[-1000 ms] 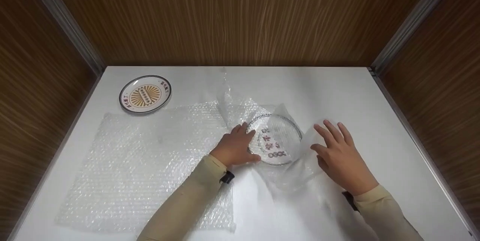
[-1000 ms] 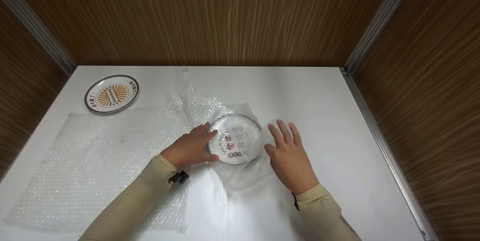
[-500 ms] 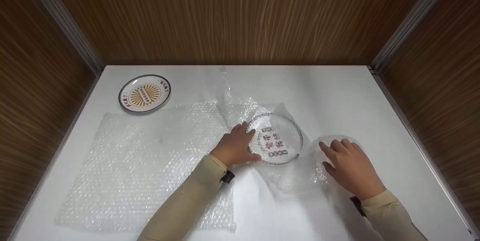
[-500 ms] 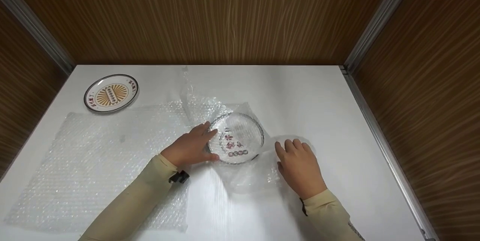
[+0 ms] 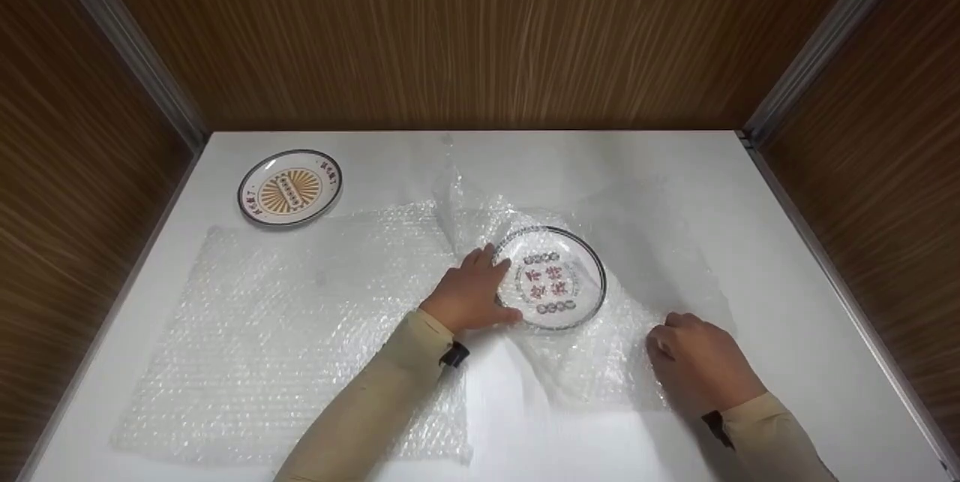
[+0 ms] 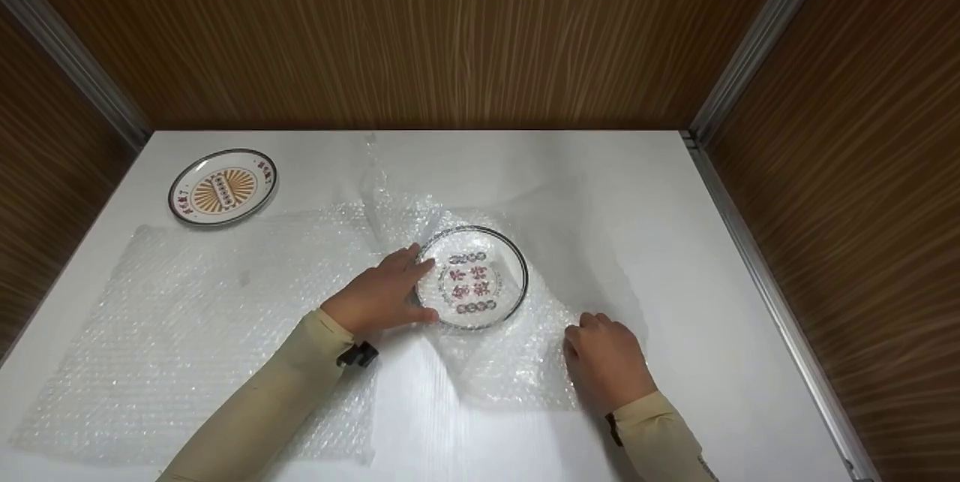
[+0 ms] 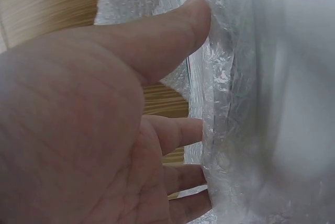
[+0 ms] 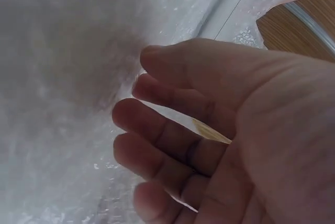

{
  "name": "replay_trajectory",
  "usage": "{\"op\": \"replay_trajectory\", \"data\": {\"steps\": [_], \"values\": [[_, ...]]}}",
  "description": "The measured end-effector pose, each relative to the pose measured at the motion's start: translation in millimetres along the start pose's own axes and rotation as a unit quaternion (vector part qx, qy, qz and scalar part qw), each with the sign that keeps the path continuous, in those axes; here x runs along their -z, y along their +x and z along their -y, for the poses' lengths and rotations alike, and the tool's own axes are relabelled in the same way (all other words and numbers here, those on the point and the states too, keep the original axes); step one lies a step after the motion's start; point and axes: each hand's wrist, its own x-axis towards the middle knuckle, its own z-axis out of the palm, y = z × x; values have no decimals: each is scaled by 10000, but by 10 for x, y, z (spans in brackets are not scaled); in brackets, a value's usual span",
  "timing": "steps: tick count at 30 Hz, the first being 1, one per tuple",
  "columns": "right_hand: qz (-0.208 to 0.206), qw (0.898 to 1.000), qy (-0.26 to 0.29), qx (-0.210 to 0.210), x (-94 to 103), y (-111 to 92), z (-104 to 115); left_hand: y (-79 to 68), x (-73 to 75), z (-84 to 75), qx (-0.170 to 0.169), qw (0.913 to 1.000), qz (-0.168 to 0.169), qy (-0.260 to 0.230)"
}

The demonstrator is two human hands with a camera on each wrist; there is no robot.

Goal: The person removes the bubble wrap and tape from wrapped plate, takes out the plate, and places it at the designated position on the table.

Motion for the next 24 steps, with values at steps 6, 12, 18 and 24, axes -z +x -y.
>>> {"op": "replay_trajectory", "data": {"steps": [6,12,18,24], "values": [[308,9994,114,-103,47,45,-31,-13,11,1,-26,10000,-54,-7],[542,9984,132,74,104,69,-72,-28,-12,-15,-70,9999,-80,-9],[1030,9931,544,-137,124,-1,-89,-24,-34,-8,-42,10000,-26,-77],[1225,9863,1093,-161,160,-55,-111,-11,7,12,-54,10000,-63,-49]]}}
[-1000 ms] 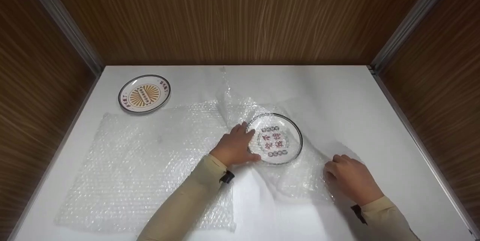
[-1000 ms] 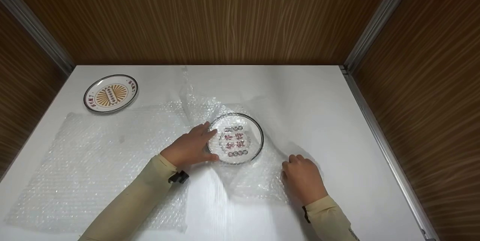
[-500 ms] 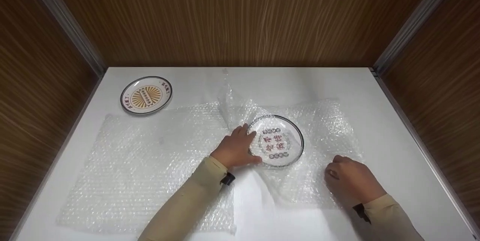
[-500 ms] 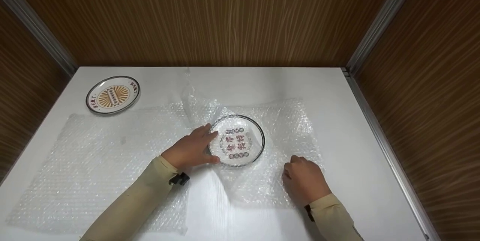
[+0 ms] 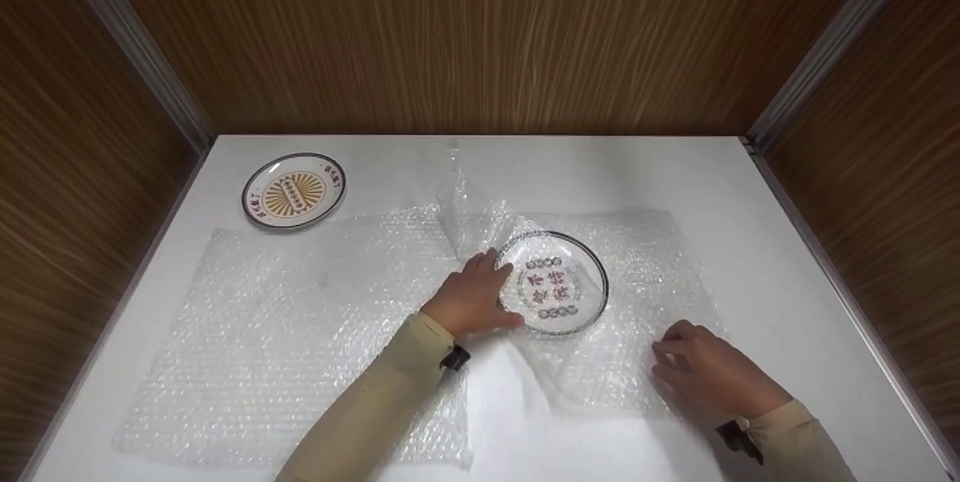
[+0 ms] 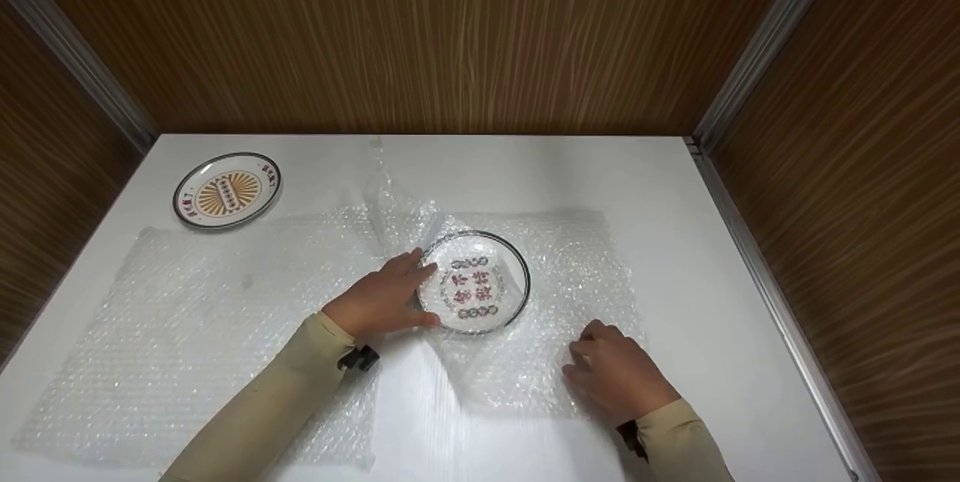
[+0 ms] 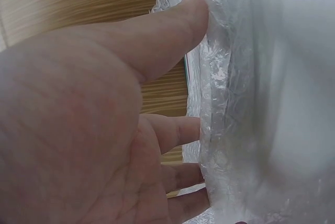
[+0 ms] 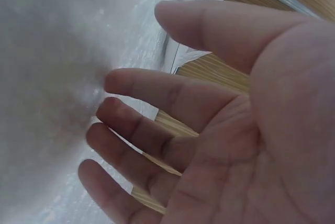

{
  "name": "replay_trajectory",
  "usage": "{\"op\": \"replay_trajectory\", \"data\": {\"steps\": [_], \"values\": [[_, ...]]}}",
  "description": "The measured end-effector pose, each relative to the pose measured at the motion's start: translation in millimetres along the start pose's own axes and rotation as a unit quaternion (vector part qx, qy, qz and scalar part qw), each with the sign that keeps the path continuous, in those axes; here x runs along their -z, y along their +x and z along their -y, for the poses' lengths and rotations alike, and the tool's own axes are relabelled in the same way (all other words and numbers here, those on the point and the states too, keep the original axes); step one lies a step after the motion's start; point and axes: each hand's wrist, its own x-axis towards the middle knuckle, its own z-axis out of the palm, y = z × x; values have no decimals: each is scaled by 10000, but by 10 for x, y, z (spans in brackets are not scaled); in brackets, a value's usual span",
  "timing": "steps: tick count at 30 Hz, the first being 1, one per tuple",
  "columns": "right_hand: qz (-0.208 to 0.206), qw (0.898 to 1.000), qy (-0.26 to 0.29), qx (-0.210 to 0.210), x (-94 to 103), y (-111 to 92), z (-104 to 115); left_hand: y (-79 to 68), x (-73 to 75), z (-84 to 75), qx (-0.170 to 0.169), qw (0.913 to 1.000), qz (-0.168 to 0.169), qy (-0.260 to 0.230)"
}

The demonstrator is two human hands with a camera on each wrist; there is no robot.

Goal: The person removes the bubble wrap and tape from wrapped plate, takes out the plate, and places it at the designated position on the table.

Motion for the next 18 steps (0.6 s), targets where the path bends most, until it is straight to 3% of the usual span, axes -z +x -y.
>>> {"op": "replay_trajectory", "data": {"steps": [6,12,18], "values": [[167,9998,92,-85,18,2,6,5,-14,1,55,10000,39,-18],[145,9997,-121,166,63,55,-40,0,-16,-6,39,10000,4,-1],[210,9994,120,-263,249,235,-124,1,-22,-13,20,10000,-30,-25]]}}
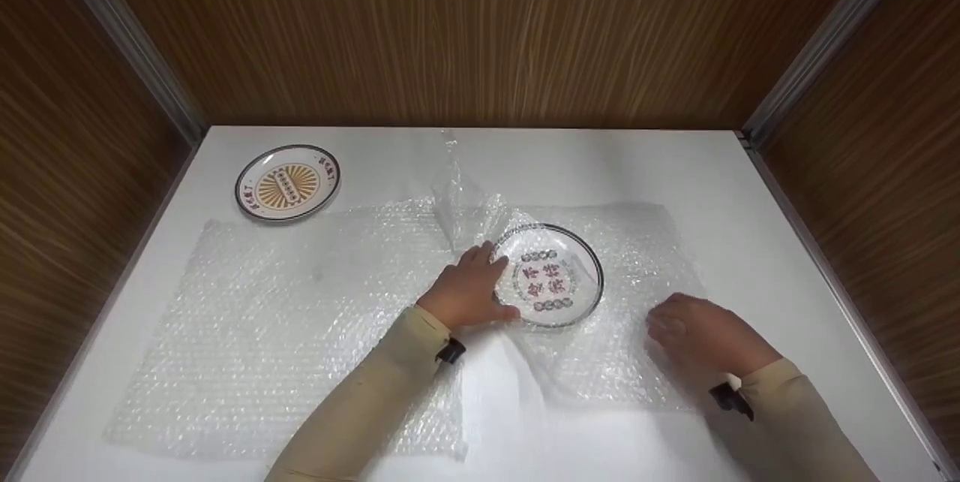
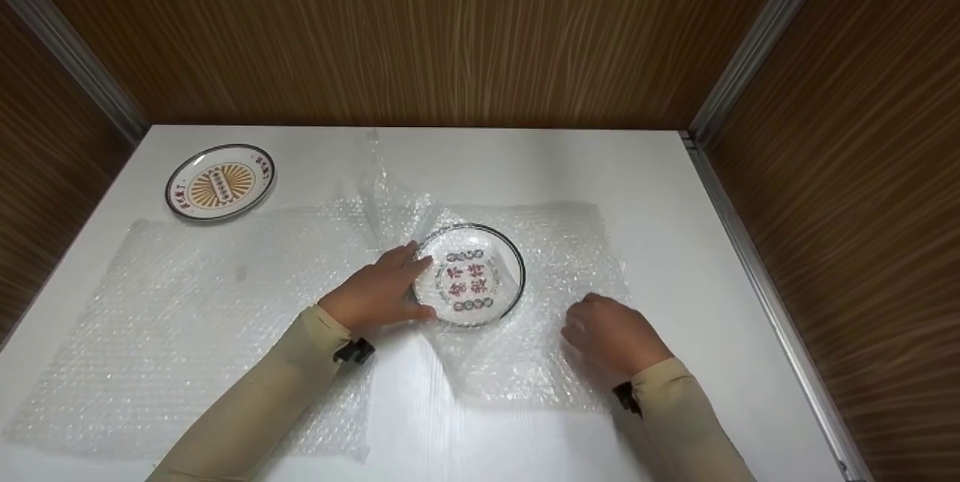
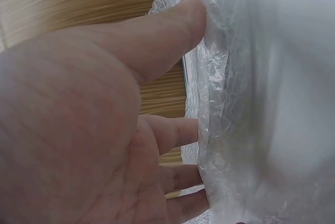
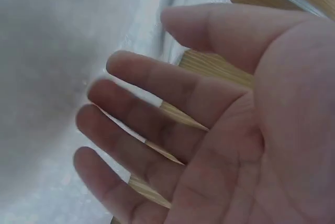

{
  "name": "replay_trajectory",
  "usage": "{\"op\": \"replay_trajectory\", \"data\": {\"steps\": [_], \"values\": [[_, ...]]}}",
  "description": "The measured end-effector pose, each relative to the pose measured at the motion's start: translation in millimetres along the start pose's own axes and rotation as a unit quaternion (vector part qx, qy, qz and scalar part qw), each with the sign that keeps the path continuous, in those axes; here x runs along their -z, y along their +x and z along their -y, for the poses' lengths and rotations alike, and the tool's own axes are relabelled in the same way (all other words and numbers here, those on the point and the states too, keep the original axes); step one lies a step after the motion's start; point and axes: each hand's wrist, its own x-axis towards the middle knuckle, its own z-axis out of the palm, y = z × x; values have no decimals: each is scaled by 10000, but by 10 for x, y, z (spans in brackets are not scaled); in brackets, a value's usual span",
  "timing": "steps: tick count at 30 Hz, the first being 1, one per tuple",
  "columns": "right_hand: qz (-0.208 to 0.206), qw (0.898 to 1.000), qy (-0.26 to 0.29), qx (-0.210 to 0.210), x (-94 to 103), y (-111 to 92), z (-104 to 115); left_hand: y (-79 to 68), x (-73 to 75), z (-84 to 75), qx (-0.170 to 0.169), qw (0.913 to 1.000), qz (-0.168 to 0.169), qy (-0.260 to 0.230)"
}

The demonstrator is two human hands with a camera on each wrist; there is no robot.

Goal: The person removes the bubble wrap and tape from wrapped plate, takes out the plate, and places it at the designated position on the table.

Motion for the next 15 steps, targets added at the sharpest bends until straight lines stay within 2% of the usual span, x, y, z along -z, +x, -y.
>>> {"op": "replay_trajectory", "data": {"steps": [4,7,11,15], "values": [[-163,9990,-152,-385,124,227,-121,11,-5,5,13,10000,-7,-28],[-68,9980,-356,-514,164,420,-224,11,-8,17,30,10000,-5,10],[-12,9967,-741,-328,131,580,-300,11,-11,19,1,10000,3,69],[-48,9941,-1076,-126,60,658,-312,12,-6,11,-23,10000,8,38]]}}
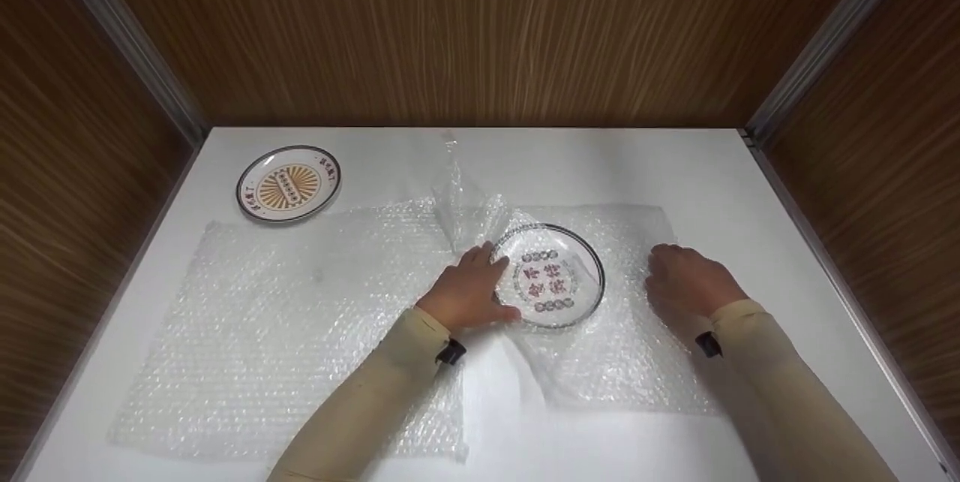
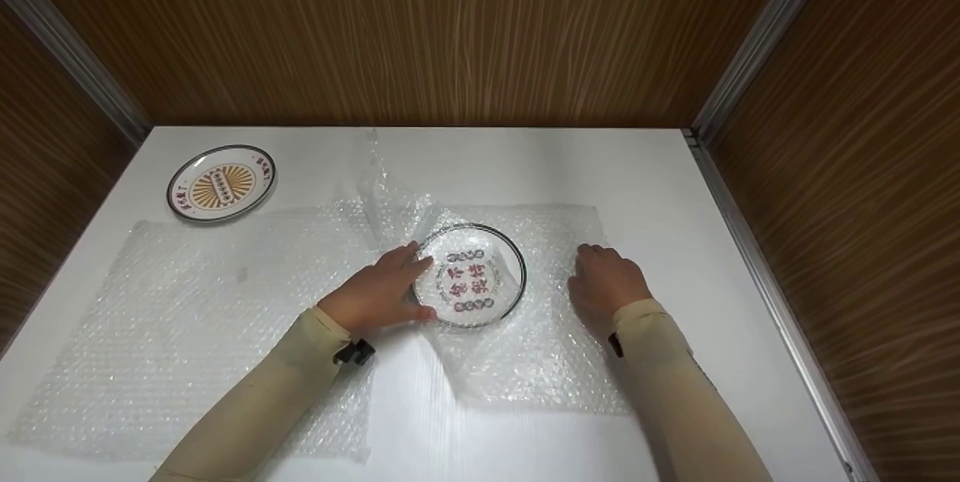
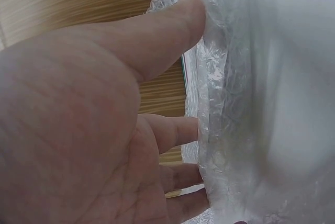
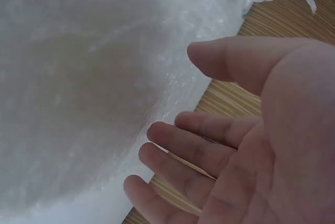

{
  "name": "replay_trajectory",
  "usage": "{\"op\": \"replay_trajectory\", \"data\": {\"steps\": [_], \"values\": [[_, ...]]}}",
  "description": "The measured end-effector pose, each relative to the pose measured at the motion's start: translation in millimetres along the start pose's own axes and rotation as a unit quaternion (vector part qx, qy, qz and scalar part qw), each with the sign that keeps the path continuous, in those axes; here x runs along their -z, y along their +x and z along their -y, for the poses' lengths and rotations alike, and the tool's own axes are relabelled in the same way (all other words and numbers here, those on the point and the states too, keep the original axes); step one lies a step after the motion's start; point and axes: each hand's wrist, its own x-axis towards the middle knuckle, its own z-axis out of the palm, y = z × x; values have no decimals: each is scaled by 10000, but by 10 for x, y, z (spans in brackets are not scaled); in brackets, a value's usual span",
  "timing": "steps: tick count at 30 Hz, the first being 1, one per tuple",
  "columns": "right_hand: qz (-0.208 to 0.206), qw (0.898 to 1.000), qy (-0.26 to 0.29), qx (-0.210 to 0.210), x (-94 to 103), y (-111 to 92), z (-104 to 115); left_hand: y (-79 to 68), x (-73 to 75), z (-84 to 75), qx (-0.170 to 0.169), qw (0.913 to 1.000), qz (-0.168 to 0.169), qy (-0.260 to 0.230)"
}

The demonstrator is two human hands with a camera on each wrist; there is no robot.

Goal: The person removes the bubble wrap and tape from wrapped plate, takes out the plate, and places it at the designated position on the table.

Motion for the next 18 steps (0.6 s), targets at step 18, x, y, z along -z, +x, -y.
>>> {"op": "replay_trajectory", "data": {"steps": [18], "values": [[46,9934,1132,187,-65,-25,-169,-12,33,-8,50,9999,110,-124]]}}
